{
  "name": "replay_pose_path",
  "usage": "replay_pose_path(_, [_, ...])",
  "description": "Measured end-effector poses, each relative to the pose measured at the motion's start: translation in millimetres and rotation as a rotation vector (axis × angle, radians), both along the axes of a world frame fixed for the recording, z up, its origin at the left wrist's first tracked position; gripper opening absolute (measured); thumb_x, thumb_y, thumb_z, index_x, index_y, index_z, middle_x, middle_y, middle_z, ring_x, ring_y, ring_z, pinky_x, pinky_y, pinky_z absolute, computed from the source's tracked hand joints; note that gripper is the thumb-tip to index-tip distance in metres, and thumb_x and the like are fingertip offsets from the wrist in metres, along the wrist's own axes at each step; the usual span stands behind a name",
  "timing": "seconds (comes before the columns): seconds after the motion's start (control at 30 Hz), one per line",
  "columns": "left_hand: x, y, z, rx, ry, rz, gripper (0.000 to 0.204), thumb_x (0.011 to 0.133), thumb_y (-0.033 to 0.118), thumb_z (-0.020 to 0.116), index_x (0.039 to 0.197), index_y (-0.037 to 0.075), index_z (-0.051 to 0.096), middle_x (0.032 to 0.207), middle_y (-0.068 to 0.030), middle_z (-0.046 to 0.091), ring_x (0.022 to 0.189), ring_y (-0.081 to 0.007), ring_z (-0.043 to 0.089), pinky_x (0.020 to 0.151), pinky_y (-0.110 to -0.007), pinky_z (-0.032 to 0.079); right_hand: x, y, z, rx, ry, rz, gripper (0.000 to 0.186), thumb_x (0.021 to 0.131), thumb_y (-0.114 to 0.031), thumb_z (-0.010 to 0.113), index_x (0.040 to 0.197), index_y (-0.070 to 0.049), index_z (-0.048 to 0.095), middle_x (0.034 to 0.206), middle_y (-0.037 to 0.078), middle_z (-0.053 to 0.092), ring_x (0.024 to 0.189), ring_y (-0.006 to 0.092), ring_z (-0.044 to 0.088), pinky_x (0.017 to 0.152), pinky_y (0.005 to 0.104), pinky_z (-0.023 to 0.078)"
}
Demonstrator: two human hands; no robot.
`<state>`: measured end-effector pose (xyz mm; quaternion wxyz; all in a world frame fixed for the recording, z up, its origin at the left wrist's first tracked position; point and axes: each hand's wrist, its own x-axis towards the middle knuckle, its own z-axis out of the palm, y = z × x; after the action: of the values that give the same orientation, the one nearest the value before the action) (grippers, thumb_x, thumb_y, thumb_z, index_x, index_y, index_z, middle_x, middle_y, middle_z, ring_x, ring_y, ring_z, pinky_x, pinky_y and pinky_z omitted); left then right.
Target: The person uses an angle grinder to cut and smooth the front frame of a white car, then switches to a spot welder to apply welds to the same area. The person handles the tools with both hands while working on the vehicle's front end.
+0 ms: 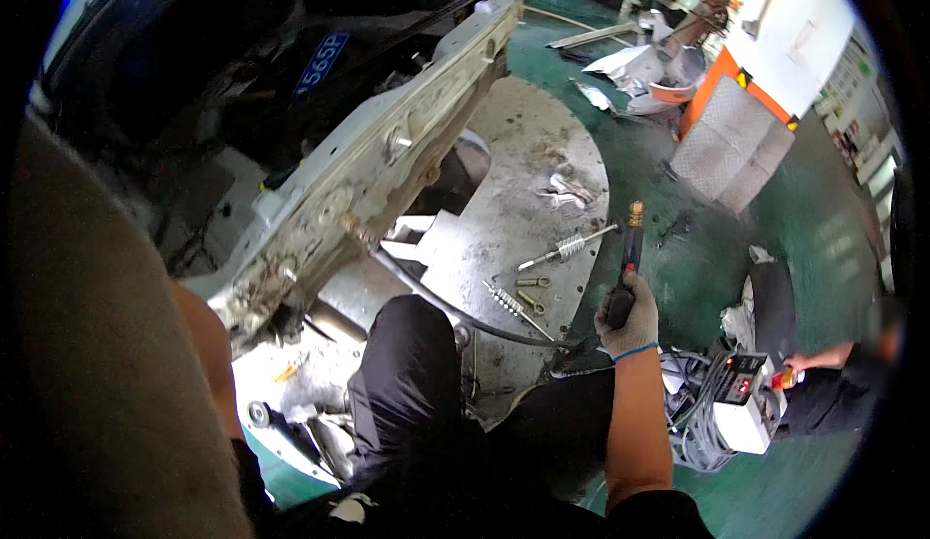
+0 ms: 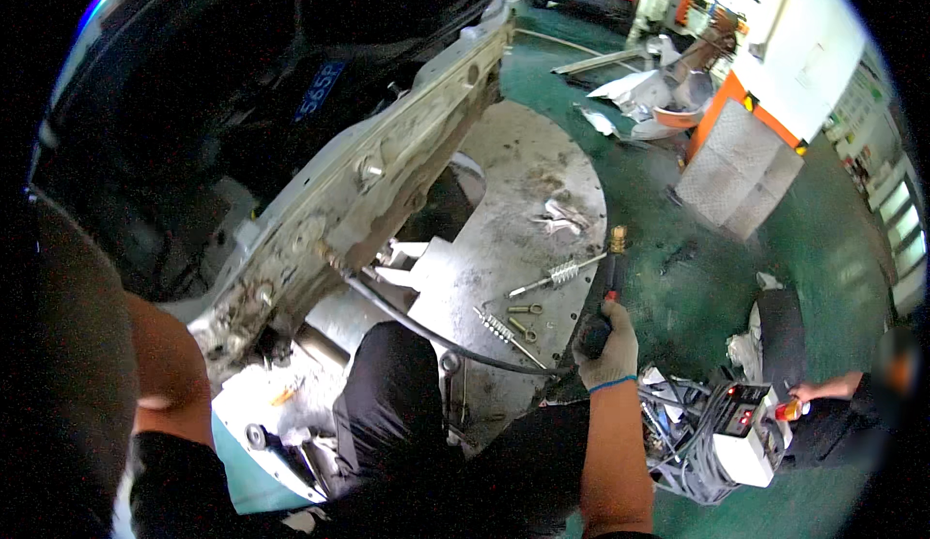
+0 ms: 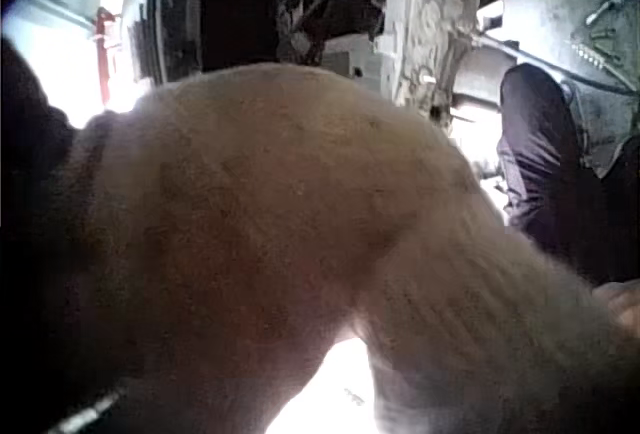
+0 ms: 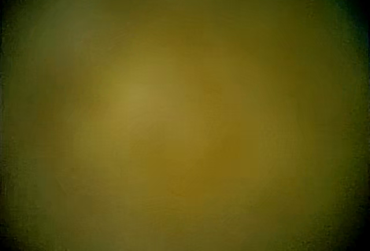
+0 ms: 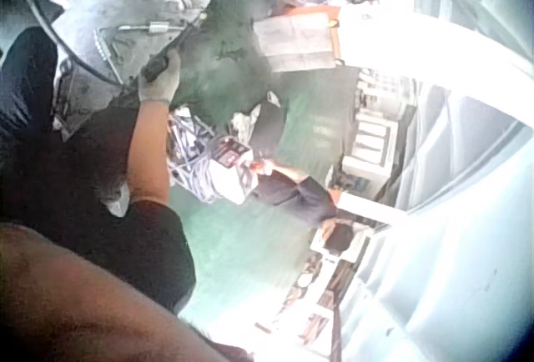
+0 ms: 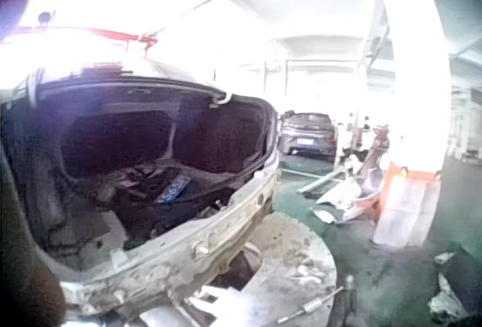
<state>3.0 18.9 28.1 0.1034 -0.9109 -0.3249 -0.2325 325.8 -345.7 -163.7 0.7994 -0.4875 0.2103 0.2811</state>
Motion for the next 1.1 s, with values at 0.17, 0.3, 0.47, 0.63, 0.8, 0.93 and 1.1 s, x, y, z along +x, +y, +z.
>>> replay_pose_path(0.17, [13.9,-3.2,-26.0,0.001,0.029,0.003,0.045,0.099,0.017,0.062,0.14,-0.002,0.058,0.144,-0.0232,0.058,0.132,-0.0338,0.058,0.113,-0.046,0.047,2.7,8.6,-11.1,-0.03,-0.11,0.004,0.021,0.094,-0.033,0.071,0.082,-0.019,0.061,0.062,0.0,0.055,0.054,0.0188,0.057,0.048,0.037,0.045])
replay_pose_path(0.3, [14.9,-22.1,-6.6,0.1,-0.048,0.008,0.046,0.1,0.018,0.061,0.142,-0.001,0.056,0.146,-0.023,0.057,0.133,-0.0334,0.057,0.114,-0.046,0.047,15.2,-21.1,34.2,0.054,-0.161,-0.001,0.023,0.098,-0.035,0.068,0.084,-0.018,0.061,0.068,-0.001,0.059,0.059,0.0185,0.06,0.05,0.0362,0.048])
replay_pose_path(0.47, [3.2,-8.0,-33.6,-0.021,-0.105,-0.017,0.047,0.102,0.019,0.059,0.144,0.001,0.054,0.148,-0.0228,0.056,0.135,-0.0328,0.057,0.114,-0.046,0.046,-13.7,-96.7,18.7,-0.182,-0.075,-0.06,0.024,0.094,-0.035,0.073,0.086,-0.016,0.06,0.071,0.003,0.063,0.06,0.0222,0.062,0.052,0.0384,0.051])
replay_pose_path(0.63, [25.0,-13.4,-10.6,0.198,-0.082,-0.005,0.048,0.103,0.02,0.058,0.147,0.002,0.051,0.149,-0.0226,0.055,0.136,-0.0322,0.056,0.115,-0.046,0.046,-49.3,-15.1,0.0,0.055,-0.038,-0.058,0.021,0.091,-0.035,0.07,0.091,-0.016,0.062,0.075,0.004,0.064,0.063,0.0213,0.063,0.052,0.0382,0.052])
replay_pose_path(0.8, [13.0,-3.8,-26.5,0.112,-0.112,-0.025,0.049,0.104,0.021,0.056,0.15,0.004,0.049,0.151,-0.0224,0.053,0.137,-0.0317,0.055,0.115,-0.046,0.046,-32.8,-39.7,7.7,-0.107,-0.065,-0.004,0.024,0.093,-0.037,0.068,0.096,-0.015,0.062,0.075,0.003,0.065,0.058,0.0212,0.064,0.046,0.0382,0.052])
replay_pose_path(0.93, [26.5,-15.1,-37.7,0.133,-0.152,0.007,0.05,0.105,0.022,0.055,0.152,0.005,0.048,0.153,-0.0223,0.052,0.138,-0.0312,0.055,0.116,-0.045,0.045,-9.3,-19.3,-8.7,-0.017,-0.023,0.039,0.023,0.091,-0.036,0.07,0.091,-0.015,0.06,0.071,0.003,0.062,0.055,0.0207,0.059,0.047,0.0364,0.047])
replay_pose_path(1.1, [40.1,-14.6,-49.3,0.15,-0.19,0.003,0.052,0.106,0.023,0.053,0.155,0.006,0.045,0.155,-0.0221,0.051,0.139,-0.0307,0.054,0.116,-0.045,0.045,-21.8,-5.0,29.1,-0.02,-0.037,-0.009,0.017,0.096,-0.028,0.067,0.095,-0.012,0.06,0.07,0.003,0.06,0.053,0.0185,0.058,0.047,0.0347,0.05])
